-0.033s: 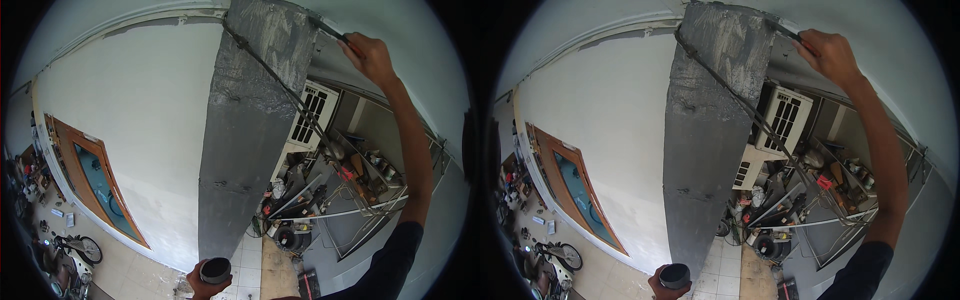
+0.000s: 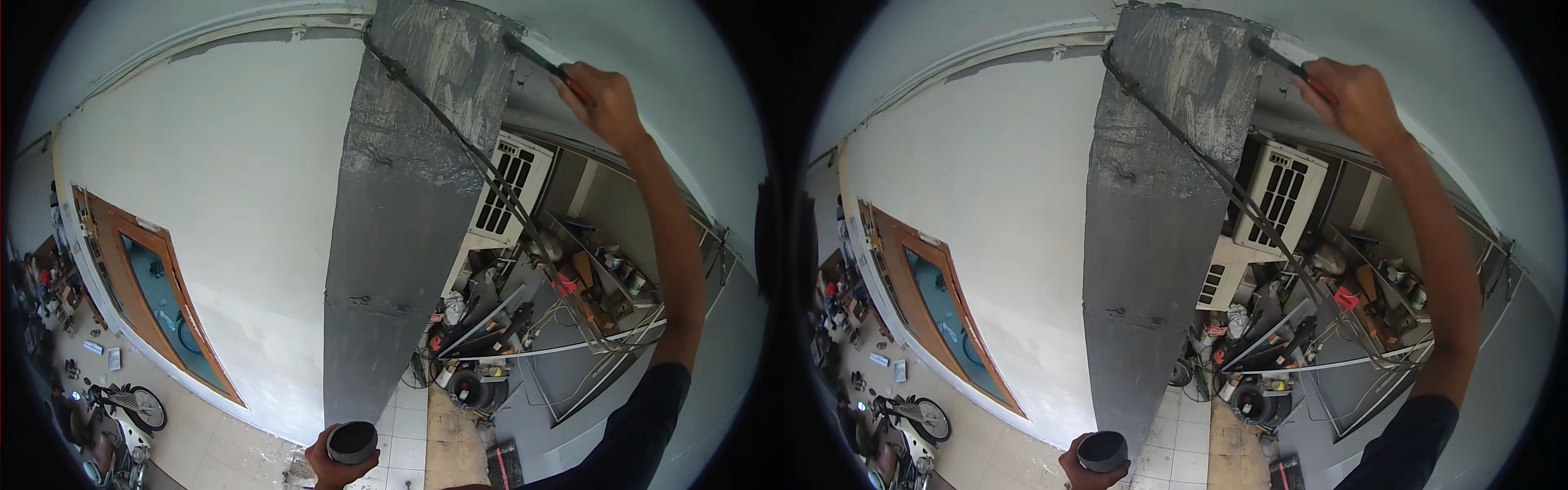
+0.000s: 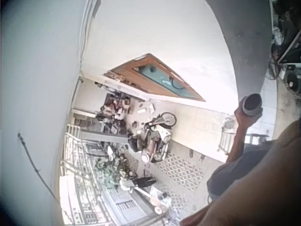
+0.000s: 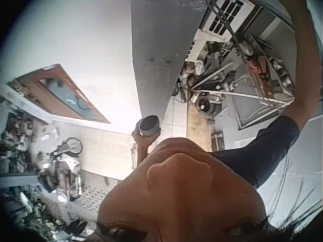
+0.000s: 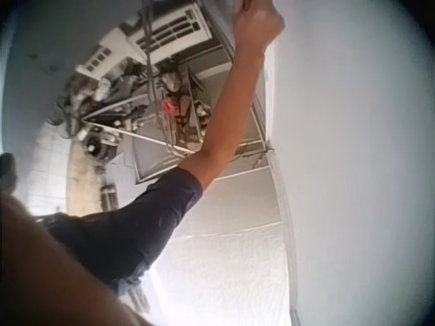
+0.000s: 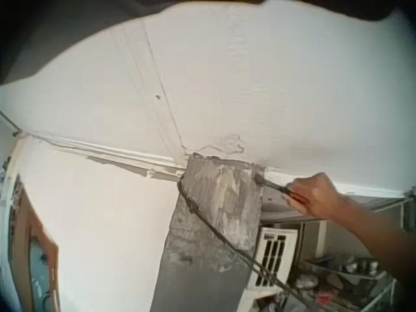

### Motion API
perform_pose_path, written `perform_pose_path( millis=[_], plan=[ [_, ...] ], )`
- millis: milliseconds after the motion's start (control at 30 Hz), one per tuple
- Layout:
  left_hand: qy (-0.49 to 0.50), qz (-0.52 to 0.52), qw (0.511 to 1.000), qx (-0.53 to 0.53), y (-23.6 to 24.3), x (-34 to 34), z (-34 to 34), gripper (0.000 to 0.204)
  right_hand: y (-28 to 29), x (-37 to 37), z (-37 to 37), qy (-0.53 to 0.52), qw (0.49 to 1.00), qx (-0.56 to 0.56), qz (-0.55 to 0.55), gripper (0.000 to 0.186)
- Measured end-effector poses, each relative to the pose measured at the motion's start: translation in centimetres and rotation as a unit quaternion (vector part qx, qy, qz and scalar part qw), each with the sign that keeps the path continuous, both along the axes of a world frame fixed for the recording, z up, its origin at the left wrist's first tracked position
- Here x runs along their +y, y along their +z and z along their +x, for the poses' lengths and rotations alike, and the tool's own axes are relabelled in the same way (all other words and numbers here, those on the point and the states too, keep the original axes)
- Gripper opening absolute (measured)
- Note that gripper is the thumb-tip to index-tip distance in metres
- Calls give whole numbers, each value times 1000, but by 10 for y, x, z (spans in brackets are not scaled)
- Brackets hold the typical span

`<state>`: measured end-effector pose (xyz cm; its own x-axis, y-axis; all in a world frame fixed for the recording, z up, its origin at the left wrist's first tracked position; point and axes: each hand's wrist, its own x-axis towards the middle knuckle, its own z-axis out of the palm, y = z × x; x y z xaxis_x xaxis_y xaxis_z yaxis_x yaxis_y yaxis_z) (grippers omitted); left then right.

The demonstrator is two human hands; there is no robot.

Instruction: The person applies cement mixture to the corner of a wall pillar using a trowel.

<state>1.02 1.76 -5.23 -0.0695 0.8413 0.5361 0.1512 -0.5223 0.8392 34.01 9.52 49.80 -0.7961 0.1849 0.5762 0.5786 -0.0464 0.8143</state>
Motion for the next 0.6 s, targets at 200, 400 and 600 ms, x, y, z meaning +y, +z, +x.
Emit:
perform_pose_path(
  millis=[200,400,600],
  plan=[
    [-6,-46,998,-36,0,-9,2,75,-45,-12,7,21,995,-25,-99,18],
    [16,16,1000,11,-6,-8,9,73,0,-5,12,1,999,22,-27,17],
    [2,-8,999,36,-8,-15,17,73,3,1,5,10,1000,-22,2,21]
  ],
)
